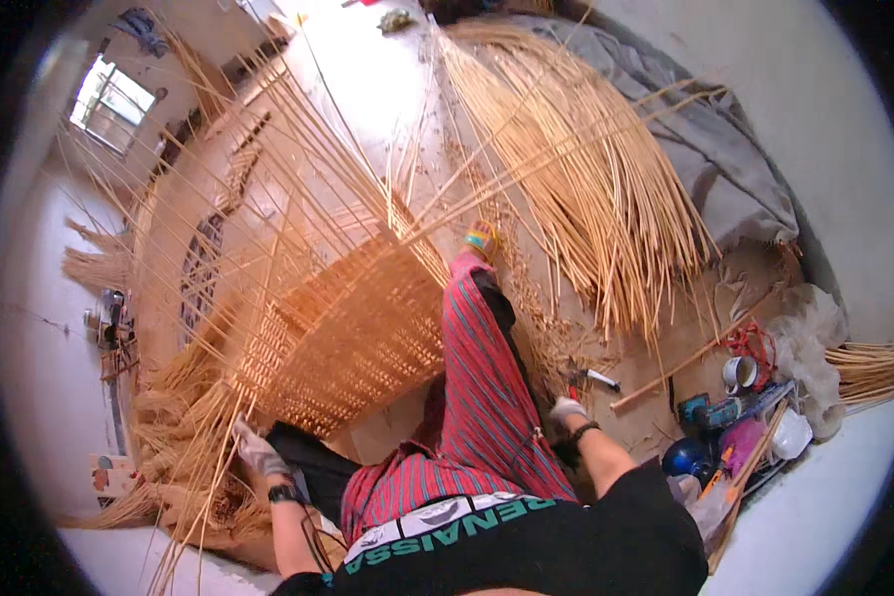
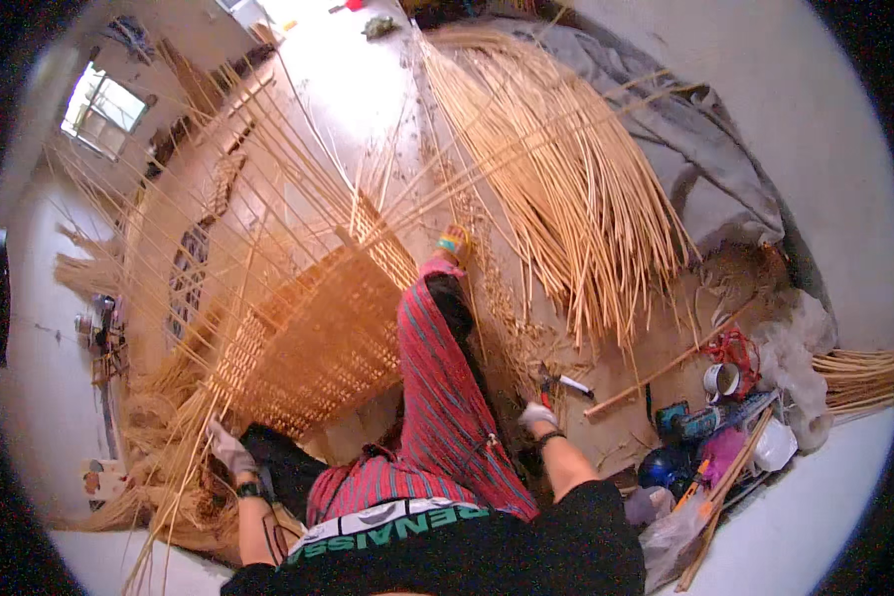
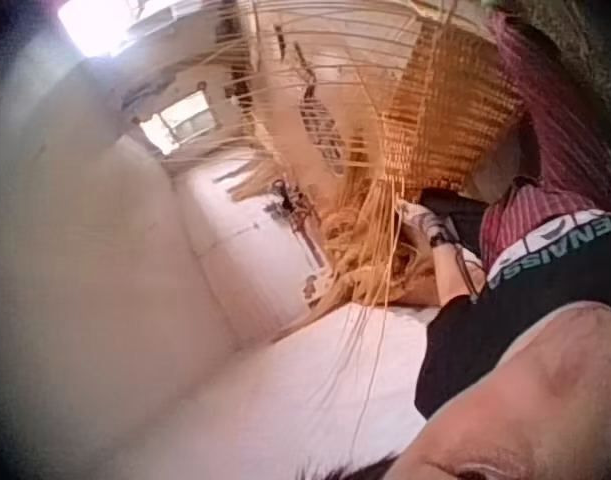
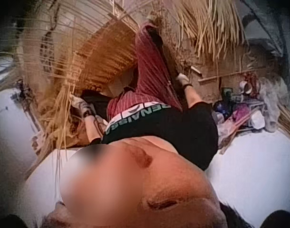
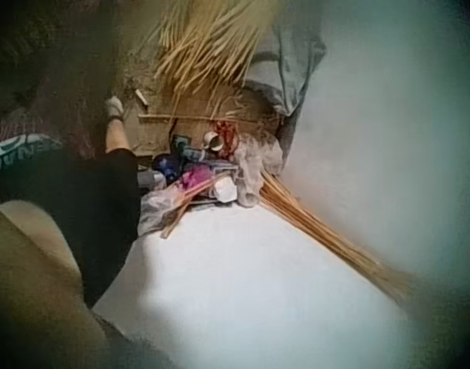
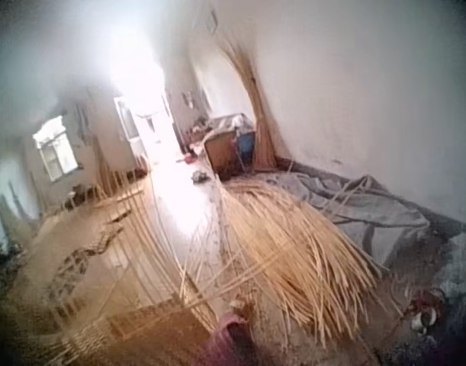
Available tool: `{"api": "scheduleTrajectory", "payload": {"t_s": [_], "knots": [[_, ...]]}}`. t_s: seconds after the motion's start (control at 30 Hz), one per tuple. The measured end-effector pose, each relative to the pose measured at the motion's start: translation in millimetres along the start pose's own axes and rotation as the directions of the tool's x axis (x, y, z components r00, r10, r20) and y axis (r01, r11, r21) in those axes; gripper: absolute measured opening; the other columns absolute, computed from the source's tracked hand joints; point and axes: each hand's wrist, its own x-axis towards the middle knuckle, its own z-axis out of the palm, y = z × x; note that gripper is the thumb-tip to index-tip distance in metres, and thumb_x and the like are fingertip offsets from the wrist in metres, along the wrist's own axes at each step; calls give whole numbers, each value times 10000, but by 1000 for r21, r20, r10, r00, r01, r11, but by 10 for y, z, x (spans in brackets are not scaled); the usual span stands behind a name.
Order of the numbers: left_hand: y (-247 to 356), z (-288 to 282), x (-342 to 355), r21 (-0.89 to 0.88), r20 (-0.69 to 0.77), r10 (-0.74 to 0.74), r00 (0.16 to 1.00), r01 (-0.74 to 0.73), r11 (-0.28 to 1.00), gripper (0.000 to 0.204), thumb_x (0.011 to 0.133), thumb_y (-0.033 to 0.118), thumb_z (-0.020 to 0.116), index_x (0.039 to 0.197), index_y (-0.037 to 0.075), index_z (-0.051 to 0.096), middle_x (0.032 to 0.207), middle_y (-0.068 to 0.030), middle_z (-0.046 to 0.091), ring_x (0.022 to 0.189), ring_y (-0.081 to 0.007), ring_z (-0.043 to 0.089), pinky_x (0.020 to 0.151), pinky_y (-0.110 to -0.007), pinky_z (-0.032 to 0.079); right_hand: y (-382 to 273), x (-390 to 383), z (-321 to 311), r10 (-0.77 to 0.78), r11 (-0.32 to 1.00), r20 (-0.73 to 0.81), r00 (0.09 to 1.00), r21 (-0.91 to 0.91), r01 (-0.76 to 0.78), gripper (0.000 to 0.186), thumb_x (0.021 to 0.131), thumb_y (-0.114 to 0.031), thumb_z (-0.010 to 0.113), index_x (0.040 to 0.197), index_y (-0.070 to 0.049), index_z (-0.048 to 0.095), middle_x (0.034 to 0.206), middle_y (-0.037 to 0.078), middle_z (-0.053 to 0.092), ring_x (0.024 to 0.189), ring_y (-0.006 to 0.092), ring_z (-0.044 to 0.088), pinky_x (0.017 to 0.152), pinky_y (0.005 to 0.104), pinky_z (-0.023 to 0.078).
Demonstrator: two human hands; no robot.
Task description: Weaving a wicker basket using long thin wooden strips while sitting on the floor.
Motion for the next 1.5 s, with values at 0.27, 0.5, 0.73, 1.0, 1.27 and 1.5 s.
{"api": "scheduleTrajectory", "payload": {"t_s": [0.27, 0.5, 0.73, 1.0, 1.27, 1.5], "knots": [[604, -588, -503, -635, -283, 149, 947, -302, 711, 565, 1068, 450, 388, 1380, -1, 527, 1410, -153, 535, 1204, -260, 565, 935, -385, 486, 543, -791, -753, -407, 735, 395, 823, -393, 552, 295, 918, -290, 566, 1026, -65, 722, 925, 102, 727, 809, 275, 699, 691, 403, 544], [1355, -1133, -247, -507, -541, 424, 727, -684, 525, 581, 1081, 307, 364, 1578, 69, 179, 1615, -139, 249, 1363, -274, 430, 1043, -404, 452, 25, -1527, -2179, -303, 951, -36, 952, -75, 300, 465, 878, -487, 657, 920, -28, 718, 896, 98, 732, 685, 199, 683, 627, 365, 558], [1840, -1005, -567, -429, -155, 728, 668, -710, 559, 471, 861, -75, 459, 1300, 39, 585, 1194, -171, 663, 1096, -317, 643, 925, -352, 520, -1420, -2429, -2861, -439, 122, -505, 743, 786, 606, 188, 913, -215, 497, 1008, -79, 584, 796, 101, 634, 663, 216, 627, 584, 349, 548], [1344, -945, -679, -479, 87, 886, 456, -760, 439, 483, 716, -19, 580, 1184, 73, 657, 1207, -166, 664, 1019, -323, 678, 851, -394, 559, -3751, -2733, -1405, -692, 675, 208, 691, 526, 517, 227, 1031, -263, 524, 1168, -91, 578, 658, 3, 526, 510, 106, 507, 451, 275, 416], [106, -425, -221, -735, 146, 103, 984, 38, 677, 298, 938, -28, 586, 1234, 8, 596, 1229, -165, 606, 1172, -250, 589, 1050, -364, 451, -5155, -2749, -410, -799, 597, 364, 479, 385, 703, 279, 1025, -271, 474, 1070, -7, 555, 679, 89, 615, 627, 192, 616, 635, 345, 499], [-547, -61, 765, -361, 715, -28, 699, 403, 841, 585, 959, 337, 661, 1409, 5, 489, 1427, -142, 534, 1278, -195, 519, 1105, -349, 384, -5751, -2703, 73, -748, 660, 398, 531, 363, 658, 323, 1030, -315, 446, 1026, -19, 574, 692, 118, 629, 683, 275, 651, 679, 399, 504]]}}
